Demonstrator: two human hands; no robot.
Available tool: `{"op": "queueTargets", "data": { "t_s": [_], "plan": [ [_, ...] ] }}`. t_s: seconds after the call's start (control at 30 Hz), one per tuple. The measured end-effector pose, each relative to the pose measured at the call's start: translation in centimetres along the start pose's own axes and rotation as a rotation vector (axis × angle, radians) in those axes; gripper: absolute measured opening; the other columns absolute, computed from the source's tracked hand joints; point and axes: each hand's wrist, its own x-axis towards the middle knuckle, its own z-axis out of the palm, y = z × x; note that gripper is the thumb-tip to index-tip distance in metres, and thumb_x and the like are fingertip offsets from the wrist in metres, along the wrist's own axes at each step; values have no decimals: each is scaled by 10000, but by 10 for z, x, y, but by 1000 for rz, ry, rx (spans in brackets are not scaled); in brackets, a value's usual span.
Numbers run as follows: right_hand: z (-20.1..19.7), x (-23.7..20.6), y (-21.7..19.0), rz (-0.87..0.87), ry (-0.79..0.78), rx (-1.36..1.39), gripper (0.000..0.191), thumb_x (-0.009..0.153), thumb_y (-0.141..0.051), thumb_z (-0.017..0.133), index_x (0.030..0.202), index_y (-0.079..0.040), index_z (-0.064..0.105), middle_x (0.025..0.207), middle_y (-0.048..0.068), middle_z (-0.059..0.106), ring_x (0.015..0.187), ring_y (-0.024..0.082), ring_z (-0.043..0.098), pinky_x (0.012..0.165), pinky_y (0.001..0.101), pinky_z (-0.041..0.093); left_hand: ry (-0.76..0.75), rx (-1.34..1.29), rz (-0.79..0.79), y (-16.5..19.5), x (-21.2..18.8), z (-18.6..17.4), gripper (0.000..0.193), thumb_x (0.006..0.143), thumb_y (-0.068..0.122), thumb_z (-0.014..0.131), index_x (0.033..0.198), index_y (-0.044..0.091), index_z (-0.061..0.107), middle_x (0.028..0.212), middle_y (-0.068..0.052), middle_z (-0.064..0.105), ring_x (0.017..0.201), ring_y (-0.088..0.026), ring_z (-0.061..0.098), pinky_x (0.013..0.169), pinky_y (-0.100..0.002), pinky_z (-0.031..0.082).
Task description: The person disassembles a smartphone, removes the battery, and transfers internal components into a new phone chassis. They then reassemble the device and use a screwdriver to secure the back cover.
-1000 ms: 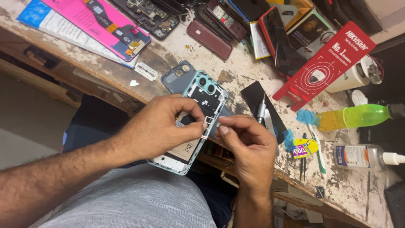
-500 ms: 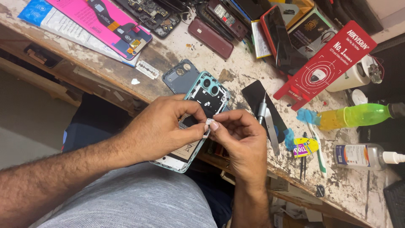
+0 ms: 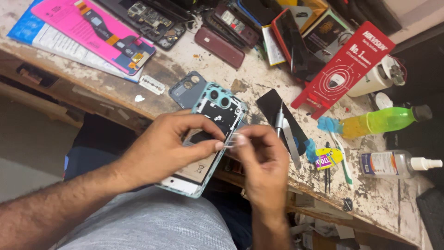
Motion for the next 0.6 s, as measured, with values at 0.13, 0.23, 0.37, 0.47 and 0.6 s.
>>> {"op": "queueTargets", "data": {
  "t_s": [0.13,0.23,0.37,0.47,0.6],
  "plan": [
    [-26,10,-23,-95,24,112,57,1046,-47,563,1101,-31,562,1007,124,726,841,186,736,742,306,622,-65,-794,-424,-16,1,-2,377,886,68,728,1261,82,695,958,-100,749,729,-105,705,606,-234,584],
    [-34,15,-34,-184,18,17,66,1052,-20,583,1118,-26,575,1009,127,721,844,178,720,751,308,621,-103,-1250,-475,-23,-1,-1,520,914,37,685,1423,73,584,1007,-122,735,738,-122,725,635,-232,604],
    [-33,19,-46,-390,-51,-392,111,999,39,682,1102,1,661,987,114,719,822,164,677,724,283,570,-73,-1473,-479,-21,-11,9,562,920,37,672,1462,27,522,1060,-121,719,793,-130,736,713,-243,620],
    [-35,21,-60,-707,-177,-746,147,987,48,725,1095,-37,671,1030,75,731,880,165,724,779,266,571,-87,-1510,-532,-16,-19,16,583,904,46,668,1465,19,509,1059,-118,728,788,-125,737,709,-242,623],
    [-37,40,-77,-974,-380,-1000,179,924,48,756,1072,-24,685,1023,86,733,893,217,716,761,326,580,-133,-1550,-606,-9,-25,20,605,900,43,660,1481,13,492,1025,-109,732,771,-117,740,684,-237,621]
  ]
}}
